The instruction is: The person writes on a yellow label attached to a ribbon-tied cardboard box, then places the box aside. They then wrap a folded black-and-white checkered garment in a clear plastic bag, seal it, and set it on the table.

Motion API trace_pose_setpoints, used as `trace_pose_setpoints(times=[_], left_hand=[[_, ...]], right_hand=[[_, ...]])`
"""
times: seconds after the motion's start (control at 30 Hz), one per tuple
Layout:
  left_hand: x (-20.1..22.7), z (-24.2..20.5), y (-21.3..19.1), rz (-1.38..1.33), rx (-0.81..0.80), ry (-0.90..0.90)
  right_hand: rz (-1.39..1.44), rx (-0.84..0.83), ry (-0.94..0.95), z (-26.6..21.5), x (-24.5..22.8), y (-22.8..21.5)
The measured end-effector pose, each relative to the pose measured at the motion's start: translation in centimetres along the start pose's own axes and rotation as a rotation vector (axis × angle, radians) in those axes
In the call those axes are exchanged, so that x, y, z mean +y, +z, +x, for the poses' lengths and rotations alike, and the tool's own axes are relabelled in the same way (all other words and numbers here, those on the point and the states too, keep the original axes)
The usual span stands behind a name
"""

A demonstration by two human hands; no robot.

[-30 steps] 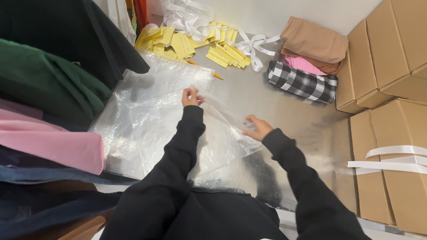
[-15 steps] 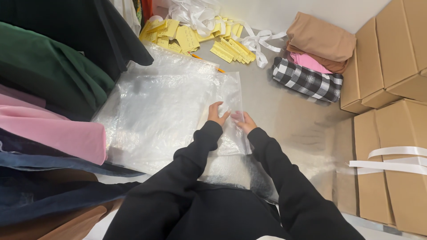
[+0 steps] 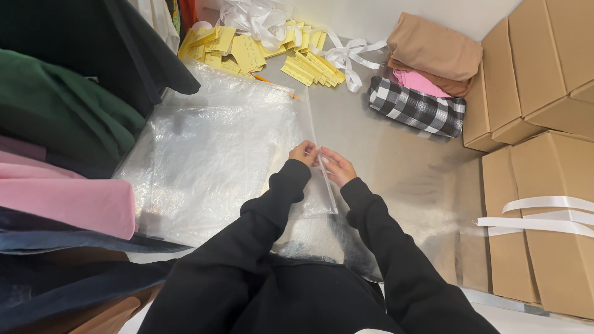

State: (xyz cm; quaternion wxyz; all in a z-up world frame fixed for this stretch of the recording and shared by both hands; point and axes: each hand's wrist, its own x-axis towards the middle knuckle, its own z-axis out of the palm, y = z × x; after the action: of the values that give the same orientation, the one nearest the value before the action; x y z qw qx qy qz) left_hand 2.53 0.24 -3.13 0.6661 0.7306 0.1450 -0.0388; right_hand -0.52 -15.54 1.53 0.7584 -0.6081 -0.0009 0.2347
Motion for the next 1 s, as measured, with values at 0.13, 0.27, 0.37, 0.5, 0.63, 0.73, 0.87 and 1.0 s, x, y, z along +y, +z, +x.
trace_pose_setpoints(times=[0.13, 0.27, 0.37, 0.5, 0.63, 0.73, 0.87, 1.0], left_hand=[[1.4, -1.6, -0.9, -0.048, -0.036, 0.044], [1.3, -1.9, -1.3, -0.003, -0.046, 0.058], [-0.1, -0.8, -0.9, 0.04, -0.021, 0.056], [1.1, -1.0, -1.7, 0.094, 0.072, 0.005], [1.6, -0.2, -2.2, 0.11, 0.127, 0.005], [3.1, -0.3, -2.0, 0.173, 0.09, 0.091], [3.5, 1.6, -1.1, 0.248, 0.07, 0.124], [5.5, 1.7, -1.1, 0.321, 0.053, 0.143]], right_hand=[[-0.02, 0.005, -0.025, -0.2, -0.2, 0.2], [-0.069, -0.017, -0.066, 0.1, 0.0, 0.4], [-0.08, -0.018, -0.101, 0.7, 0.9, -0.4], [-0.124, 0.342, -0.022, 0.9, 0.8, -2.0], [0.072, 0.437, 0.011, 3.5, 3.4, -7.5], [0.329, 0.449, 0.032, 3.9, 0.4, -11.0], [0.796, 0.506, -0.022, 4.4, -4.9, -17.6], [0.815, 0.535, -0.024, 4.0, -8.7, -18.8]])
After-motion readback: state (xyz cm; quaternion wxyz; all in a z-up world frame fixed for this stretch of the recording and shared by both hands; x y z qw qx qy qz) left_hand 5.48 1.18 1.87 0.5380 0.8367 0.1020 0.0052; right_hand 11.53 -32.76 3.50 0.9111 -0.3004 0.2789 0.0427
